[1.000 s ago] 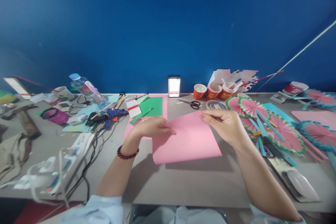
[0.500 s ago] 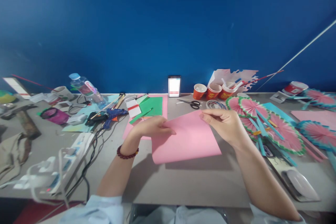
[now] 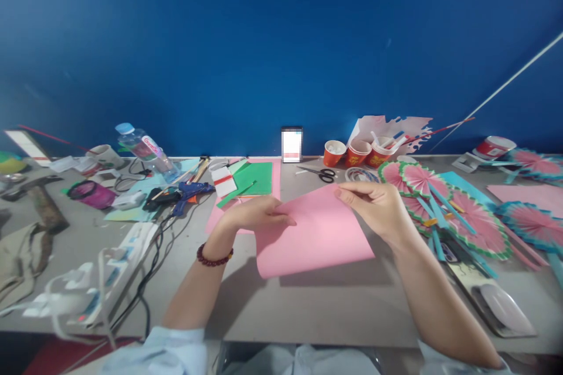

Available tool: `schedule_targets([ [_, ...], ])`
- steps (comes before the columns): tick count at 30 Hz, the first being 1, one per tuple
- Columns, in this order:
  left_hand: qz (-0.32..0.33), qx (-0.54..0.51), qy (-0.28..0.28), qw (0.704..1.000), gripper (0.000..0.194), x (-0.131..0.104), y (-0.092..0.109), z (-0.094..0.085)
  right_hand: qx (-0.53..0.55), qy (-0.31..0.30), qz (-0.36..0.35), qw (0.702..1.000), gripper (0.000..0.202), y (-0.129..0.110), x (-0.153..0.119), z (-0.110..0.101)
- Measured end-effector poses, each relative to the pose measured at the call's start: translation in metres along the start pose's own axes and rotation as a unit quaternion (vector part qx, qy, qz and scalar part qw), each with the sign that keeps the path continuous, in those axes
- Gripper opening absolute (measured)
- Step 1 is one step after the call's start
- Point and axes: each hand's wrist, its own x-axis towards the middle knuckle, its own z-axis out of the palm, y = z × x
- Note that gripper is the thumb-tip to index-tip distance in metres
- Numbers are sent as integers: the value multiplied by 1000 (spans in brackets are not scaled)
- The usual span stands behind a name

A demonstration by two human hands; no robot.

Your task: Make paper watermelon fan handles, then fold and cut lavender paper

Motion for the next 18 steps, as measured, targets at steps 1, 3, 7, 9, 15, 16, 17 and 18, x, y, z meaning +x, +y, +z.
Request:
schedule_targets([
  [1, 3, -1, 0, 1000, 53, 1, 0, 1, 2, 1, 3, 1000, 22, 1, 1, 0],
  [3, 14, -6, 2, 1000, 54, 3, -1, 3, 6, 3, 8, 1000, 22, 4, 2, 1],
  [7, 24, -37, 17, 999, 57, 7, -2, 6, 18, -17, 4, 1000, 25, 8, 9, -3],
  [9, 12, -70, 40, 997, 56, 8, -1, 7, 35, -44, 6, 998, 31, 10, 15, -9],
  [15, -65, -263, 253, 929, 49, 23, -3, 16, 218, -33, 26, 975, 54, 37, 41, -28],
  [16, -65, -292, 300, 906, 48, 30, -5, 21, 238, -40, 33, 970, 57, 43, 44, -25],
  [17, -61, -317, 341, 883, 46, 37, -7, 26, 250, -51, 42, 966, 60, 49, 46, -21],
  [18, -46, -349, 377, 857, 43, 46, -9, 32, 254, -66, 50, 964, 61, 55, 47, -13],
])
